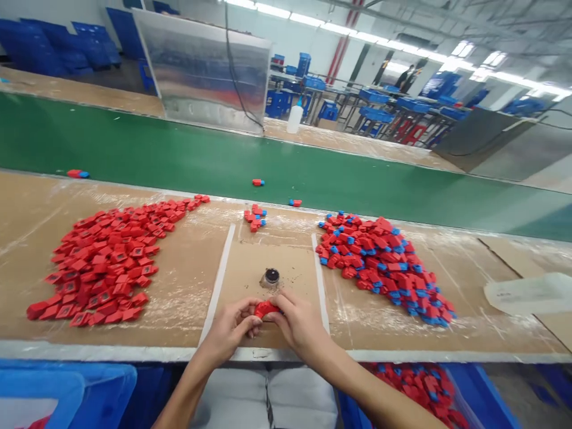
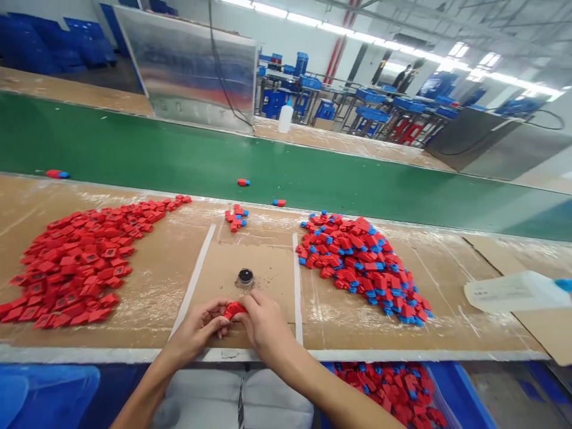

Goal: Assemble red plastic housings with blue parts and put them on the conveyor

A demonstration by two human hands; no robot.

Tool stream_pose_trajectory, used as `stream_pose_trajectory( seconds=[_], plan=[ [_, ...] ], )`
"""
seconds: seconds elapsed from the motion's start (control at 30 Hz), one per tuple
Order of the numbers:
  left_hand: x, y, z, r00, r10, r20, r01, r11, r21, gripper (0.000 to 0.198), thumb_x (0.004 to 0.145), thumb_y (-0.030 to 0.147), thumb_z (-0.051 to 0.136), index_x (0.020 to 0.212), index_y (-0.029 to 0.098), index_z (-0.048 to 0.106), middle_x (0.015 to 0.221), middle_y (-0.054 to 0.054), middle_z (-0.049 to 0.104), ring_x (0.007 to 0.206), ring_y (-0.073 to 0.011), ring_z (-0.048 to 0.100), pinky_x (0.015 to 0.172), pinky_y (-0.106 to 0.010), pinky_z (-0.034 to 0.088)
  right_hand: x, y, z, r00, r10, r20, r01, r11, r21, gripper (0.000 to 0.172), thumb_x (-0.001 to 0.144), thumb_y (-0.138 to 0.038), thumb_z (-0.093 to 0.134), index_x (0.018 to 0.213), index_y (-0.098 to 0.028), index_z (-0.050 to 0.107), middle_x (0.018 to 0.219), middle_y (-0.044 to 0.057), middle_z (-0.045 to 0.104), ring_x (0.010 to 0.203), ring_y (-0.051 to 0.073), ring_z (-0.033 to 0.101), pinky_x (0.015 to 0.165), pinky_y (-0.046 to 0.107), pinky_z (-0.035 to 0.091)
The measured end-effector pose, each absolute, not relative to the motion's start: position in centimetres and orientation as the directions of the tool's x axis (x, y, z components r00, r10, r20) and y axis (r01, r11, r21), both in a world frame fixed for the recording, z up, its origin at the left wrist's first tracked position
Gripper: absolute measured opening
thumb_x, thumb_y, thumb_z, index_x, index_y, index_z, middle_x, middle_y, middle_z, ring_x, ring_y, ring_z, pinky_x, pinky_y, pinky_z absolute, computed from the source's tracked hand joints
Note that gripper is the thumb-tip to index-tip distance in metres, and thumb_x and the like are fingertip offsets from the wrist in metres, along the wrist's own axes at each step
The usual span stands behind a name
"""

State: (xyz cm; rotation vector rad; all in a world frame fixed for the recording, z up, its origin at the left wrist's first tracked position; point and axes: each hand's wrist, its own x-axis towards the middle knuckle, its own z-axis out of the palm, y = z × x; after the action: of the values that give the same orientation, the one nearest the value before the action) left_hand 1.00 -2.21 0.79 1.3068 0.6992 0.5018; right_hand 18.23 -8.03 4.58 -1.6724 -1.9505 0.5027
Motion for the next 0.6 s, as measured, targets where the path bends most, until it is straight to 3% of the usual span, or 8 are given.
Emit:
stream_pose_trajectory(
  seconds=[0.13, 0.23, 0.33, 0.47, 0.6],
  plan=[
    [1.0, -1.2, 1.5, 0.746, 0.609, -0.271, 0.14, 0.255, 0.957, 0.052, 0.084, 0.037, 0.062, 0.132, 0.025, 0.046, 0.088, -0.003, 0.064, 0.072, -0.0148, 0.057, 0.067, -0.026, 0.047, 22.8, -8.7, 5.0, 0.063, 0.98, 0.187, 0.747, 0.078, -0.66, 0.012, 0.09, -0.02, 0.056, 0.099, -0.021, 0.064, 0.089, 0.005, 0.068, 0.08, 0.019, 0.065, 0.071, 0.028, 0.051],
    [-0.1, 0.4, 2.2, 0.695, 0.662, -0.279, 0.205, 0.189, 0.96, 0.058, 0.086, 0.049, 0.055, 0.135, 0.023, 0.043, 0.093, -0.007, 0.066, 0.073, -0.0168, 0.059, 0.065, -0.028, 0.048, 29.6, -9.7, 5.5, 0.317, 0.921, 0.227, 0.77, -0.11, -0.628, 0.018, 0.089, -0.027, 0.056, 0.1, -0.018, 0.066, 0.09, 0.007, 0.071, 0.079, 0.019, 0.067, 0.072, 0.031, 0.053],
    [-1.9, 3.1, 2.9, 0.539, 0.792, -0.289, 0.317, 0.127, 0.94, 0.057, 0.082, 0.056, 0.057, 0.126, 0.02, 0.052, 0.093, -0.008, 0.069, 0.075, -0.0194, 0.061, 0.062, -0.028, 0.048, 36.4, -10.2, 5.6, 0.47, 0.845, 0.256, 0.778, -0.259, -0.572, 0.024, 0.088, -0.033, 0.054, 0.097, -0.016, 0.068, 0.088, 0.01, 0.074, 0.073, 0.022, 0.069, 0.069, 0.035, 0.055],
    [-3.0, 8.2, 3.9, 0.277, 0.936, -0.219, 0.447, 0.076, 0.891, 0.052, 0.074, 0.063, 0.061, 0.111, 0.025, 0.061, 0.085, -0.001, 0.071, 0.073, -0.02, 0.061, 0.058, -0.027, 0.047, 40.4, -9.6, 5.0, 0.524, 0.801, 0.291, 0.797, -0.34, -0.5, 0.029, 0.089, -0.035, 0.05, 0.095, -0.015, 0.07, 0.089, 0.013, 0.074, 0.077, 0.025, 0.069, 0.073, 0.04, 0.054],
    [-1.1, 13.5, 5.6, 0.004, 1.0, -0.023, 0.647, 0.015, 0.763, 0.049, 0.081, 0.065, 0.047, 0.108, 0.026, 0.062, 0.087, 0.0, 0.071, 0.077, -0.0206, 0.063, 0.059, -0.027, 0.05, 39.9, -9.4, 4.6, 0.513, 0.799, 0.313, 0.825, -0.359, -0.435, 0.031, 0.091, -0.036, 0.046, 0.096, -0.016, 0.07, 0.098, 0.013, 0.07, 0.085, 0.027, 0.067, 0.078, 0.041, 0.052]
  ],
)
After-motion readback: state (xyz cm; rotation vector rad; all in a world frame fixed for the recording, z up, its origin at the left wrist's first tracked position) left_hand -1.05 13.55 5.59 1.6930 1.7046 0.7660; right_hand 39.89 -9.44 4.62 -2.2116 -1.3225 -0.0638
